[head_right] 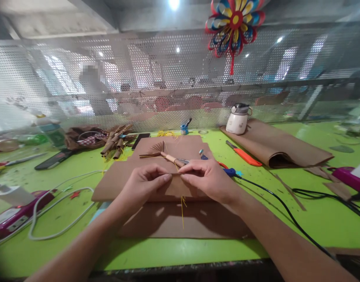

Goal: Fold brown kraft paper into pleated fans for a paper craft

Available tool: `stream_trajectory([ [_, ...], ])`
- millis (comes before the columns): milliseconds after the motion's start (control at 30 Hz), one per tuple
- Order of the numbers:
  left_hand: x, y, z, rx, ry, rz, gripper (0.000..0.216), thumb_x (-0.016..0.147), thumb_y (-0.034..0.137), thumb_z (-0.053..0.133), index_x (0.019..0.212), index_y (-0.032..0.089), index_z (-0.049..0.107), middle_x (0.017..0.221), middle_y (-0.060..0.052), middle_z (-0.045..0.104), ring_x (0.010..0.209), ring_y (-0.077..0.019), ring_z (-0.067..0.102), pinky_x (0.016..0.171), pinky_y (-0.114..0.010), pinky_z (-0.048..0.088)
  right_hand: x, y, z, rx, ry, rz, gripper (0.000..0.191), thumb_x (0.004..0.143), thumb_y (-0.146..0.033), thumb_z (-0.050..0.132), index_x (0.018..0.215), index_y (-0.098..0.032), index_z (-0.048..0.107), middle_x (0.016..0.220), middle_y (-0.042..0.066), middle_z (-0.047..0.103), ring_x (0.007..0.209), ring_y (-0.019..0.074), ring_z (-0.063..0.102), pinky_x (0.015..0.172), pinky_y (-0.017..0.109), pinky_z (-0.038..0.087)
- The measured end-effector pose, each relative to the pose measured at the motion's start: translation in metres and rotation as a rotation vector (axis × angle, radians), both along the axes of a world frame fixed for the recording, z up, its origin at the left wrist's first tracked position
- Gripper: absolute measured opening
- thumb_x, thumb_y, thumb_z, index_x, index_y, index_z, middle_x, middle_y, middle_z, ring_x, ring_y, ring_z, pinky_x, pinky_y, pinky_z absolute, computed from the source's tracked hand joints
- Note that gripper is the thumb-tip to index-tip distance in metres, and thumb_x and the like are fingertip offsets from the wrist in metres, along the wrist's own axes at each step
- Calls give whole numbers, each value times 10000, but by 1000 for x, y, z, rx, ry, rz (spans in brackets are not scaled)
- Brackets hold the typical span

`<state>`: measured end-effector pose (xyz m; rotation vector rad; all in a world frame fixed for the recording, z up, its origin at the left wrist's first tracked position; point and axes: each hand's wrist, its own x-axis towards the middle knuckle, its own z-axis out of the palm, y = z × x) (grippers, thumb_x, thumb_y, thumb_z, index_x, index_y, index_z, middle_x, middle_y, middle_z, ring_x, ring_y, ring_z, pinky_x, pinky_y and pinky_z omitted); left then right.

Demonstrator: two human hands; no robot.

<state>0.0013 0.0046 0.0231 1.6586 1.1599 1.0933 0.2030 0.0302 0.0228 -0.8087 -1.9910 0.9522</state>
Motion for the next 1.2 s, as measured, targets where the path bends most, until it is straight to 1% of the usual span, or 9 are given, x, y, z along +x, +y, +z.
stream_trajectory([
  [233,-1,-1,-3,-16,-14,-78,183,750,246,629,891,138,676,754,-27,632,668,-112,523,577,-202,393,-2,-2,-1,39,-45,4,196,796,-174,561,922,-191,709,831,23,644,757,135,568,666,240,427],
  [367,-1,0,-5,-11,13,-35,139,741,248,636,809,133,674,720,-22,624,647,-109,512,567,-203,379,-4,-4,0,41,-72,-16,191,782,-176,572,913,-187,711,832,34,658,769,154,570,679,262,424],
  [567,0,-1,-3,-54,-57,-28,138,714,258,664,754,128,642,669,-13,611,608,-108,512,546,-207,380,-4,-5,1,-67,55,-11,182,766,-236,602,899,-176,711,792,30,640,709,137,554,625,250,429],
  [667,0,-3,2,-48,-61,-33,136,719,251,662,769,126,641,681,-11,613,610,-104,510,570,-210,384,-3,-4,0,-74,79,-2,164,765,-225,610,877,-174,719,794,30,634,704,128,547,626,245,425],
  [800,-1,-7,10,-52,1,-97,203,770,304,617,843,120,666,776,-31,635,725,-136,535,654,-226,395,-3,-3,-1,-15,73,22,147,774,-191,603,853,-178,725,792,36,643,722,135,560,648,255,432],
  [867,-1,-8,12,-90,44,-148,306,833,385,525,829,115,670,761,-31,617,726,-144,523,650,-235,385,-4,-3,-2,21,72,42,147,780,-178,596,846,-180,727,792,40,651,734,140,572,656,258,441],
  [967,-1,-9,11,-139,133,-196,441,866,469,429,741,104,642,623,1,503,588,-106,414,536,-221,306,-5,-4,-2,57,63,52,148,784,-168,591,837,-185,729,792,40,655,742,140,585,664,256,456],
  [1067,-1,-9,8,-120,192,-211,443,865,478,427,712,106,614,568,30,391,538,-86,304,489,-220,218,-6,-5,-2,82,58,55,147,788,-174,596,839,-194,732,793,42,659,745,141,597,683,262,472],
  [1200,0,-9,7,-113,188,-228,424,873,473,411,679,129,564,548,39,391,520,-83,317,480,-216,221,-6,-5,-2,112,59,55,144,792,-186,598,830,-195,737,780,48,657,727,143,602,670,266,479],
])
